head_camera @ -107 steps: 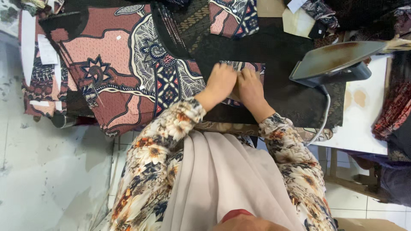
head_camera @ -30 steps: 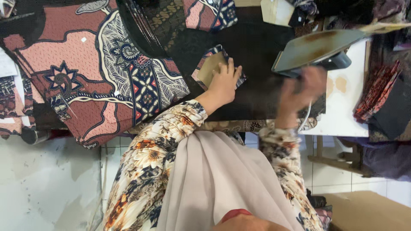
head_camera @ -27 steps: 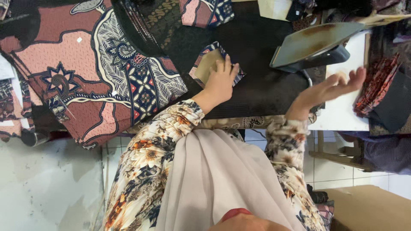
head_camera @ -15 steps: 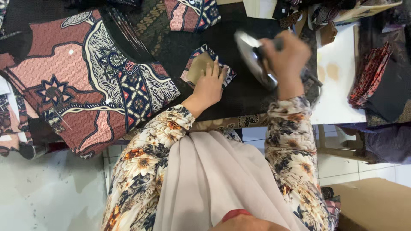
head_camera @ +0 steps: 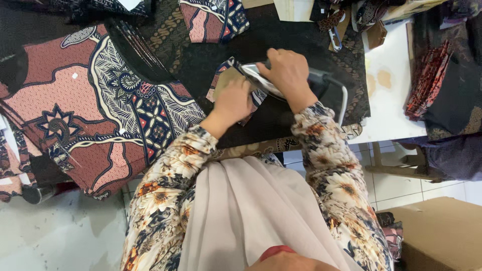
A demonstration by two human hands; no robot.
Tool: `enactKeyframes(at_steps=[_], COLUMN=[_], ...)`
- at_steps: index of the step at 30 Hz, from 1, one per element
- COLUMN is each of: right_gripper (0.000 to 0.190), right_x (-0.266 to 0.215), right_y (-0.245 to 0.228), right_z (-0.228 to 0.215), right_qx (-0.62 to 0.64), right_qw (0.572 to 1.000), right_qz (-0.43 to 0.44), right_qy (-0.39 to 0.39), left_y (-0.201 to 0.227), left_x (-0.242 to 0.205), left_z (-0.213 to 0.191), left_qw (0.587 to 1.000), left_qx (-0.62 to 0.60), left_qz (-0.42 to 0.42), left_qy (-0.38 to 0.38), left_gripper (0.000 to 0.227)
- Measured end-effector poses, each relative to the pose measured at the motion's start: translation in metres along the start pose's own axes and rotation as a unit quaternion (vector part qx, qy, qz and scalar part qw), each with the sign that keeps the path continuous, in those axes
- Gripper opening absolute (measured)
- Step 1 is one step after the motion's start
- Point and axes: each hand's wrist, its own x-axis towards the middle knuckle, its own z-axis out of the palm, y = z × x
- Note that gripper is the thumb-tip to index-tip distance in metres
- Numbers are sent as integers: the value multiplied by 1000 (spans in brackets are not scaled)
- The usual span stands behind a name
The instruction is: The person irons a patterned garment on a table using a steam iron. They repeatedly place a small brown paper on the fabric, press it with the iron, and then remove it. The person also smooths the fabric by hand between ironing passes.
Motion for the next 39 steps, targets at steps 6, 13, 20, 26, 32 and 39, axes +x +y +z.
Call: enactKeyframes(at_steps=[6, 13, 20, 26, 32, 39], right_gripper=[39, 40, 41, 40, 40, 42], right_x=[30, 17, 10, 0, -16, 17], right_y=[-10, -15, -16, -17, -21, -14], right_z=[23, 11, 5, -1, -5, 23], right_qx=[13, 22, 24, 20, 9, 5], right_qw=[1000, 998, 999, 999, 996, 994], right_qz=[15, 40, 25, 30, 80, 97], right_qy=[-19, -54, -26, -34, -33, 46], left_y=[-59, -81, -68, -53, -37, -11], left_x=[36, 51, 53, 44, 29, 9], left_z=[12, 23, 11, 5, 6, 19], left_qw=[978, 968, 975, 986, 985, 983], left_qx=[48, 63, -85, -6, 156, 159], left_qz=[-133, -240, -187, -106, -6, -24], left_qy=[154, 33, 79, 128, 67, 88], left_gripper=[22, 15, 17, 7, 14, 53])
